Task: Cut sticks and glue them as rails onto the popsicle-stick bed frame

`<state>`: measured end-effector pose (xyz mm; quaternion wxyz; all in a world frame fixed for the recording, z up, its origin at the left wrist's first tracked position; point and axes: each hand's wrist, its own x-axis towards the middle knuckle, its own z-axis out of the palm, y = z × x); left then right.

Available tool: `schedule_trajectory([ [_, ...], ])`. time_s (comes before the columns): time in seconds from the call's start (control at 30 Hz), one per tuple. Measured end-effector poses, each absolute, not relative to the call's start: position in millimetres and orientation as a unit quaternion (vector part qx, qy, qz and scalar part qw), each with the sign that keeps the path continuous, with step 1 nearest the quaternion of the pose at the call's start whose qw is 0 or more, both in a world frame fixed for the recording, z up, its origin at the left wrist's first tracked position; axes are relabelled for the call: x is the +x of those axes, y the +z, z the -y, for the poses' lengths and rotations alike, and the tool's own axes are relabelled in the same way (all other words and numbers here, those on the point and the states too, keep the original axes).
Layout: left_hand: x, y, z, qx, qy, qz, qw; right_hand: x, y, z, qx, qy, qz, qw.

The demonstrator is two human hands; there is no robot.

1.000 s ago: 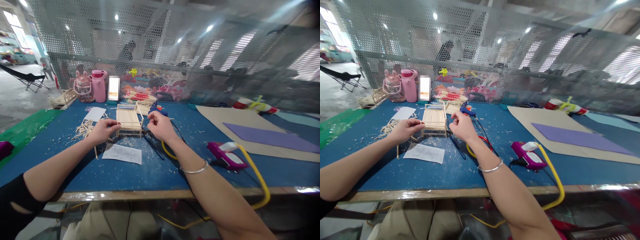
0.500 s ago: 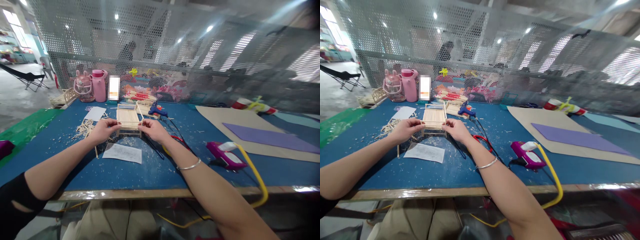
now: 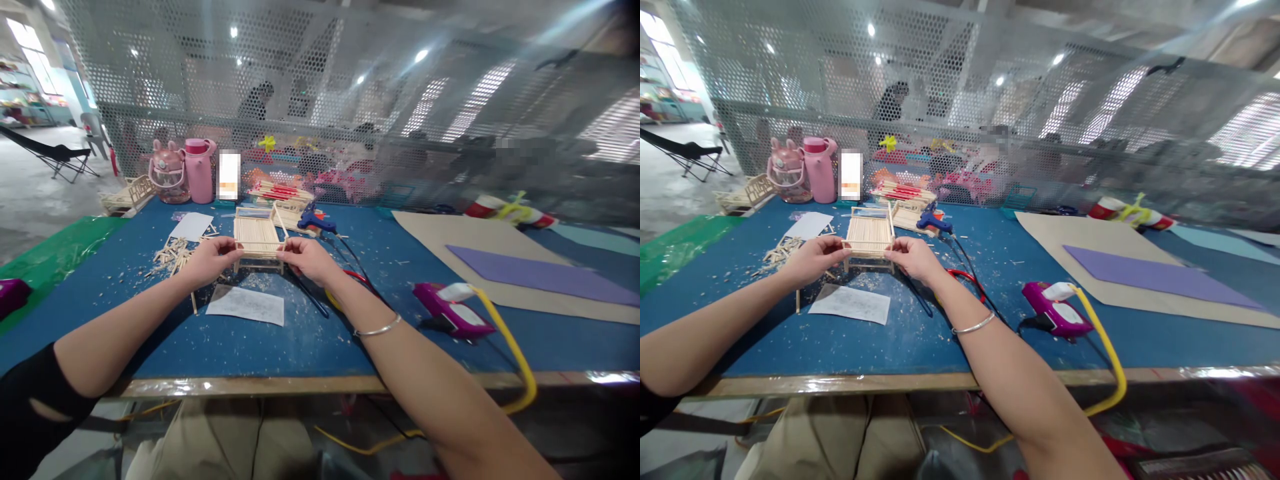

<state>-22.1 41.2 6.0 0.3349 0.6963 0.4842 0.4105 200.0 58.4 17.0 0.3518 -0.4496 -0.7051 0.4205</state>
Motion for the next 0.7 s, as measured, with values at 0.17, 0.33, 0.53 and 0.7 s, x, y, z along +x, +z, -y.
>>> schedule_trajectory([
  [0.17, -23.3, 7.1, -40.4, 0.703, 0.404, -0.488, 0.322, 200.5, 16.8, -59.4, -0.453, 0.421, 0.702, 0.352],
  [0.33, -23.9, 6.6, -40.1, 0.712, 0.395, -0.481, 0.325, 200.2, 17.4, -58.9, -0.455, 0.416, 0.707, 0.345],
  [0.53, -23.3, 6.1, -40.2, 0.718, 0.391, -0.478, 0.322, 199.5, 17.5, -58.1, -0.458, 0.416, 0.705, 0.346],
  [0.7, -23.3, 7.5, -38.4, 0.723, 0.383, -0.484, 0.311, 199.4, 17.6, -56.8, -0.458, 0.414, 0.705, 0.349],
])
